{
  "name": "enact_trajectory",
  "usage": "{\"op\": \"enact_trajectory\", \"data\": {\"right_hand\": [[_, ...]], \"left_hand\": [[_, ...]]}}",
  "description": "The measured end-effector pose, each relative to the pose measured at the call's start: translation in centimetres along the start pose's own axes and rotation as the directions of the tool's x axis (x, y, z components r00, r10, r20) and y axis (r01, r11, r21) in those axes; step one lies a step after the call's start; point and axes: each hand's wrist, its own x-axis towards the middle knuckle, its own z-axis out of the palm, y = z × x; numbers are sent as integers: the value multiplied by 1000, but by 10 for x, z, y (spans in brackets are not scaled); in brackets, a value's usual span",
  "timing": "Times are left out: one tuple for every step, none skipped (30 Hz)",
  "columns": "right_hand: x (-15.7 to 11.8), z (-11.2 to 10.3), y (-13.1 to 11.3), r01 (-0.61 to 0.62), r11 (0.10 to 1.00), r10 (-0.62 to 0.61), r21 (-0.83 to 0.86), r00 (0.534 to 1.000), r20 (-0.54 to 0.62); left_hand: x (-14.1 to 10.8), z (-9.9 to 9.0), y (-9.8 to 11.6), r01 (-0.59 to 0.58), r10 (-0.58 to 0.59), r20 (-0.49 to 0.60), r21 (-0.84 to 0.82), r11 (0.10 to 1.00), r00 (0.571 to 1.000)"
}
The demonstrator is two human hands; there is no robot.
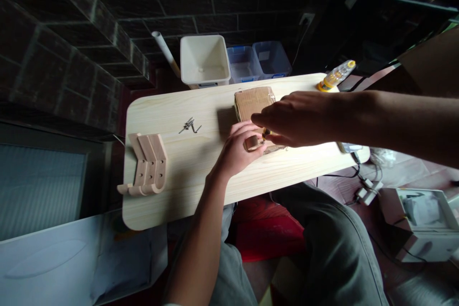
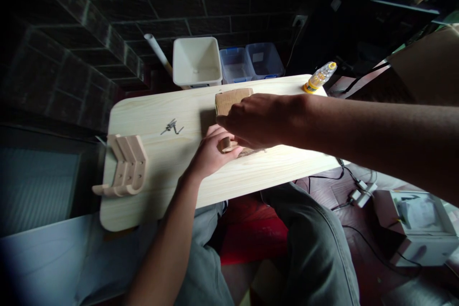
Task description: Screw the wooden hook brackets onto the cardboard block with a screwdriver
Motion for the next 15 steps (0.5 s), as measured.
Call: {"op": "enact_trajectory", "data": {"right_hand": [[0,1,0,3,1000,-3,4,1000,4],[1,2,1,4,1000,-4,8,1000,14],[1,3,1,1,1000,-2,11,1000,21],[1,3,2,-4,1000,4,13,1000,22],[2,3,2,-10,1000,10,13,1000,19],[2,3,3,-16,1000,16,11,1000,15],[3,3,3,-21,1000,20,7,1000,12],[3,4,4,-24,1000,24,5,1000,10],[4,4,5,-25,1000,25,3,1000,10],[5,5,6,-25,1000,25,2,1000,7],[5,6,7,-21,1000,21,1,1000,2],[6,7,8,-14,1000,14,1,1000,-5],[6,8,9,-3,1000,3,4,1000,-14],[6,10,10,8,1000,-8,9,1000,-25],[6,11,10,20,1000,-20,17,999,-34]], "left_hand": [[0,0,0,-1,1,-1,2,1000,1000],[0,0,0,-2,2,-1,4,1000,1000],[0,0,0,-1,1,-2,5,1000,1000],[0,1,-1,-1,1,-5,5,1000,1000],[-1,1,-1,-1,1,-11,2,1000,1000],[-1,2,-2,-2,2,-21,-1,1000,1000],[-1,3,-3,-6,6,-33,-6,1000,999],[-2,4,-4,-12,12,-44,-10,1000,999],[-2,4,-4,-18,18,-52,-13,1000,998],[-2,4,-5,-24,23,-56,-16,1000,998],[-2,4,-6,-28,27,-57,-23,999,998],[-2,4,-6,-30,28,-54,-35,999,998],[-3,2,-6,-26,24,-51,-53,998,998],[-3,1,-6,-18,15,-48,-75,997,999],[-3,-2,-4,-9,4,-48,-100,995,999]]}}
